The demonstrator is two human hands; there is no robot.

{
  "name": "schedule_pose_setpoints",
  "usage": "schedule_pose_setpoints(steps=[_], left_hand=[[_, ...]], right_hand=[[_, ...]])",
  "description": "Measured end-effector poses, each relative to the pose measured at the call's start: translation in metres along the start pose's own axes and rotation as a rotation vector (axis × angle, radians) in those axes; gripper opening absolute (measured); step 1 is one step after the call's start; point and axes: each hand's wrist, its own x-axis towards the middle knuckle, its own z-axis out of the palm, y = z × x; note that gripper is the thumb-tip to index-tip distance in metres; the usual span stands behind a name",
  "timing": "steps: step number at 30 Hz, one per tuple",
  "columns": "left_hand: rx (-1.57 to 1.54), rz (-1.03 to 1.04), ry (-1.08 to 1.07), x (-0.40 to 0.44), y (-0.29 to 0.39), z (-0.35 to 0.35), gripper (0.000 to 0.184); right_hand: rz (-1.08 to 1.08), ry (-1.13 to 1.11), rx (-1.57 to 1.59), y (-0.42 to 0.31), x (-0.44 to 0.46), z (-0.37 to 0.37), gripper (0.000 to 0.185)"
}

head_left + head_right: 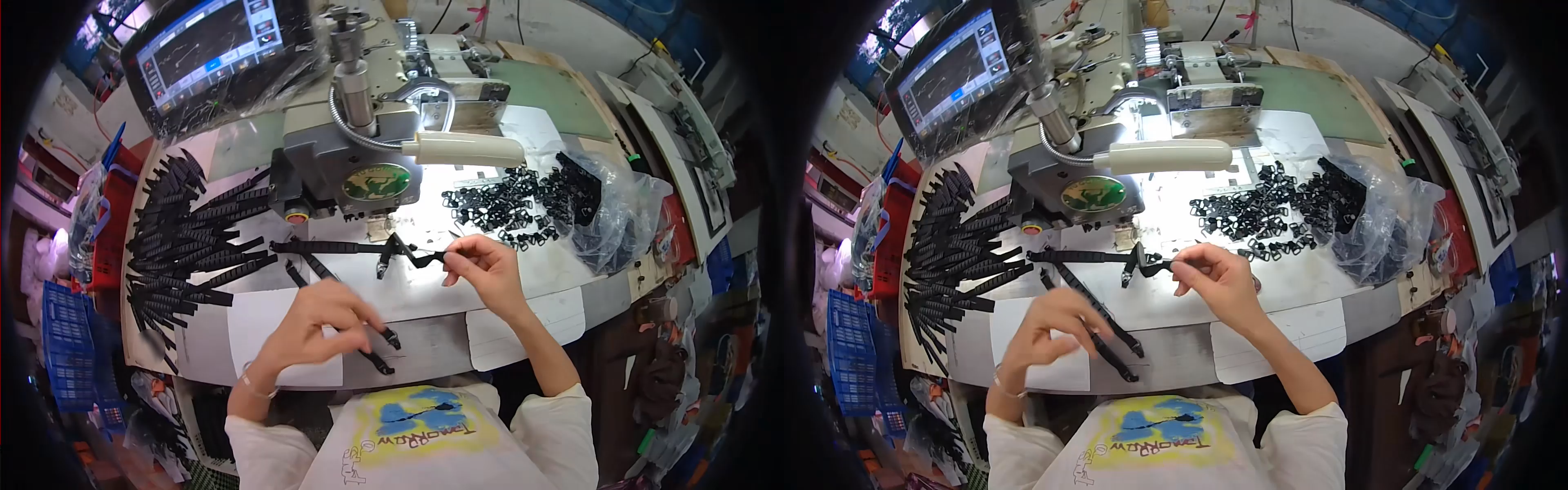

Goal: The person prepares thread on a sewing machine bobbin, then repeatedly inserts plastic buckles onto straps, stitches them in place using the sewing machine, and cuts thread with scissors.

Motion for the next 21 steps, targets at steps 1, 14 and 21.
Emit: schedule_pose_setpoints(steps=[1, 14, 21], left_hand=[[0.065, -0.085, -0.172, -0.006, 0.002, -0.005, 0.017], [0.390, 0.320, 0.333, 0.036, -0.023, 0.036, 0.029], [-0.076, -0.013, 0.232, 0.024, -0.023, 0.036, 0.030]], right_hand=[[-0.091, -0.013, -0.114, -0.003, -0.003, 0.003, 0.009], [-0.903, -0.156, -0.860, -0.010, -0.015, 0.020, 0.024], [-0.691, -0.283, -0.773, -0.024, -0.024, 0.020, 0.022]])
